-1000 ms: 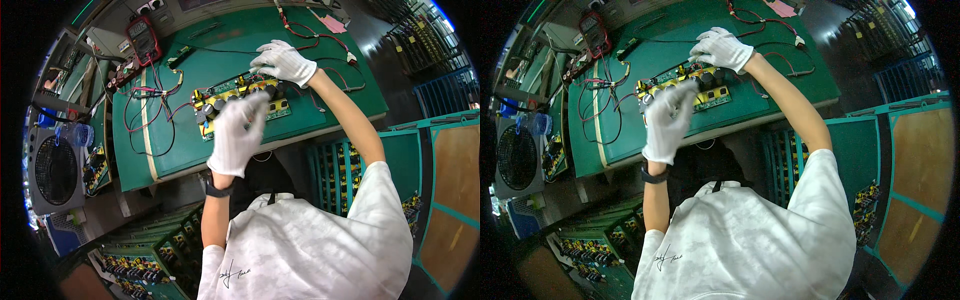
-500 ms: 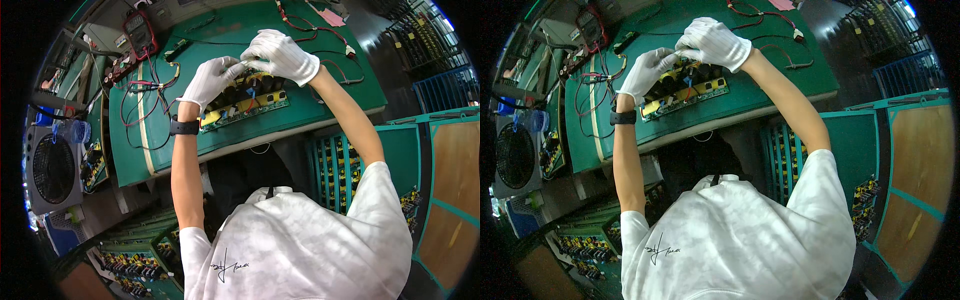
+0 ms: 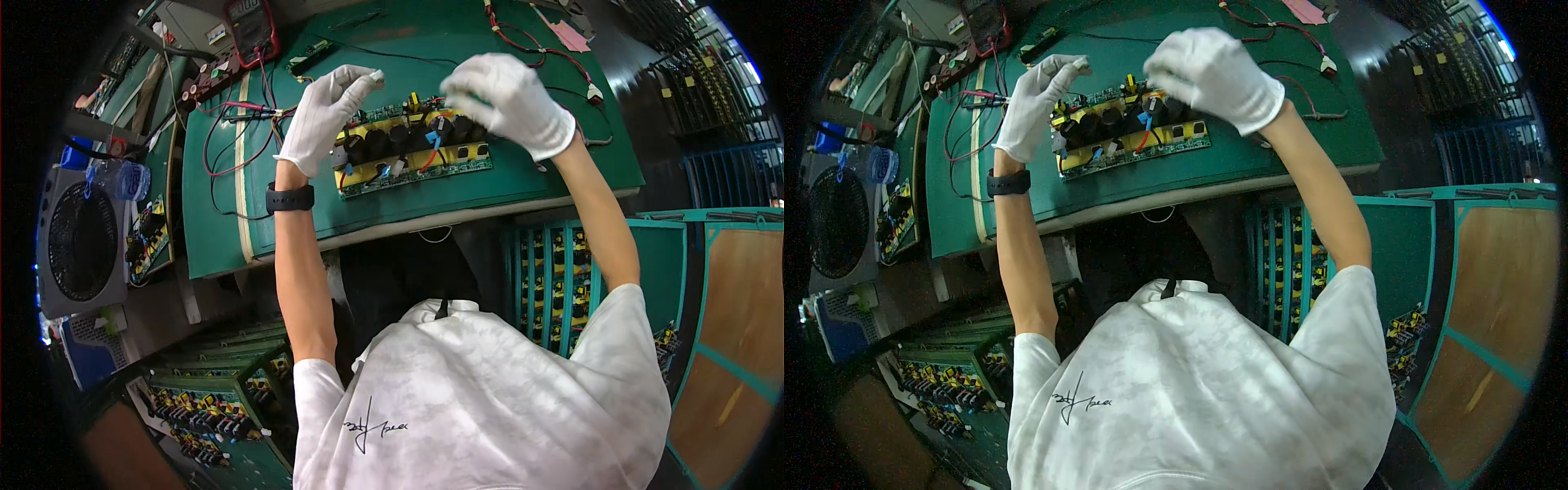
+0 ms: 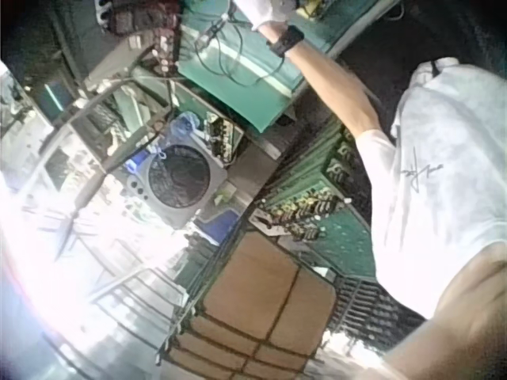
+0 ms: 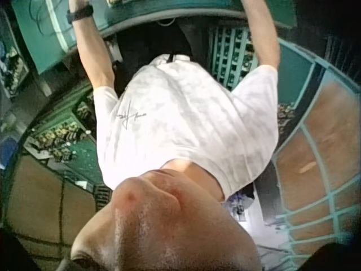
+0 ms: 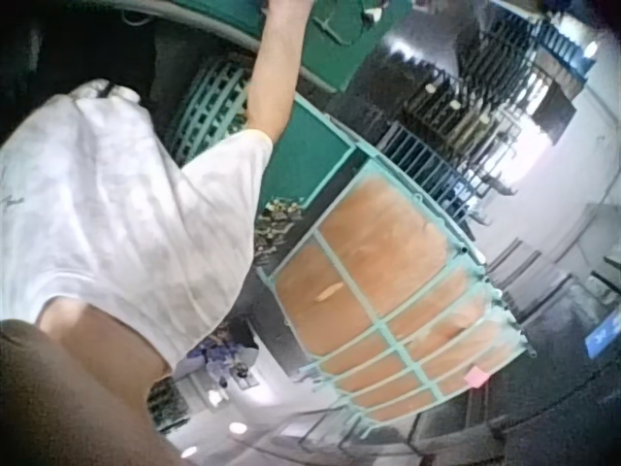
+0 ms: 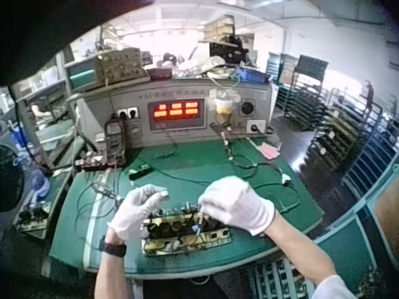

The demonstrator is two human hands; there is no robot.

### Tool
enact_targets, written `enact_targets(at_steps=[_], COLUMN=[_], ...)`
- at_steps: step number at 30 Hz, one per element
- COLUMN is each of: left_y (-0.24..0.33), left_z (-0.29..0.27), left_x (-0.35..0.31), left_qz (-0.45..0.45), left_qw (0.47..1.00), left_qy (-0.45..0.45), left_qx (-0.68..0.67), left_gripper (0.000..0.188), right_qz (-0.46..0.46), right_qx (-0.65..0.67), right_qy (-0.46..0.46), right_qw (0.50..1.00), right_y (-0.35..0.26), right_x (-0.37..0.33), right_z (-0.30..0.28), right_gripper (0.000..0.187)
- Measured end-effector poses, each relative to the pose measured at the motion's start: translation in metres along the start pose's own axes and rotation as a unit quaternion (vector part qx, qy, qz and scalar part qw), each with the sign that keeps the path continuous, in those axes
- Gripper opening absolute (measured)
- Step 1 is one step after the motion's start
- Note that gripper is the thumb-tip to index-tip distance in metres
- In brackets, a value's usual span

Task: The user is testing a printed circuit board using a multimeter.

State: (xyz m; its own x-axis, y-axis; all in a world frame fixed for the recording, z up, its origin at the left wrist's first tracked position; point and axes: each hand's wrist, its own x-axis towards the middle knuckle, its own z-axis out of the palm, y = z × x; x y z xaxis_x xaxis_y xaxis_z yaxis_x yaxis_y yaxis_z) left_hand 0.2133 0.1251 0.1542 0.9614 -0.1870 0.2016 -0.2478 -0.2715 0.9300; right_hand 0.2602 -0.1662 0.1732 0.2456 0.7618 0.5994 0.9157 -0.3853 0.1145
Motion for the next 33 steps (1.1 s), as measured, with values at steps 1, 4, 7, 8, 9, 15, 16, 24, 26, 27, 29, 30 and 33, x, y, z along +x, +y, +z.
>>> enact_targets(at_steps=[1,4,7,8,9,15,16,24,26,27,29,30,33], left_y=[0.001,-0.003,-0.001,-0.003,-0.005,-0.009,-0.009,0.001,0.004,0.006,0.011,0.012,0.011], left_z=[-0.003,0.001,0.001,0.000,-0.001,0.000,0.003,0.023,0.025,0.027,0.031,0.031,0.036], left_x=[-0.002,-0.008,-0.016,-0.018,-0.020,-0.025,-0.026,-0.037,-0.040,-0.041,-0.042,-0.044,-0.047], left_qz=[-0.004,0.015,0.004,0.011,0.017,0.086,0.106,0.169,0.156,0.144,0.145,0.132,0.127], left_qw=[1.000,1.000,1.000,1.000,0.999,0.990,0.986,0.946,0.944,0.940,0.944,0.937,0.929], left_qy=[-0.002,-0.011,-0.026,-0.026,-0.025,-0.066,-0.060,-0.105,-0.112,-0.119,-0.115,-0.120,-0.107], left_qx=[0.019,-0.006,-0.012,-0.013,-0.014,0.093,0.117,0.255,0.270,0.285,0.274,0.300,0.330], left_gripper=[0.042,0.046,0.049,0.048,0.047,0.031,0.026,0.026,0.026,0.026,0.026,0.029,0.037], right_qz=[-0.006,-0.014,0.001,0.007,0.012,0.019,0.027,0.078,0.160,0.178,0.181,0.180,0.172], right_qx=[0.063,0.178,0.241,0.260,0.279,0.331,0.344,0.405,0.449,0.460,0.447,0.436,0.424], right_qy=[-0.028,-0.163,-0.240,-0.261,-0.283,-0.289,-0.299,-0.237,-0.218,-0.200,-0.186,-0.173,-0.172], right_qw=[0.998,0.970,0.941,0.929,0.917,0.898,0.890,0.879,0.851,0.847,0.856,0.864,0.872], right_y=[-0.012,-0.043,-0.065,-0.067,-0.070,-0.064,-0.063,-0.029,-0.024,-0.021,-0.019,-0.019,-0.018], right_x=[0.002,0.005,0.010,0.012,0.013,0.011,0.012,-0.012,-0.020,-0.023,-0.026,-0.026,-0.021], right_z=[-0.001,0.006,0.015,0.018,0.023,0.041,0.041,-0.009,-0.016,-0.018,-0.019,-0.020,-0.022], right_gripper=[0.017,0.014,0.022,0.022,0.022,0.022,0.022,0.022,0.022,0.021,0.023,0.024,0.025])
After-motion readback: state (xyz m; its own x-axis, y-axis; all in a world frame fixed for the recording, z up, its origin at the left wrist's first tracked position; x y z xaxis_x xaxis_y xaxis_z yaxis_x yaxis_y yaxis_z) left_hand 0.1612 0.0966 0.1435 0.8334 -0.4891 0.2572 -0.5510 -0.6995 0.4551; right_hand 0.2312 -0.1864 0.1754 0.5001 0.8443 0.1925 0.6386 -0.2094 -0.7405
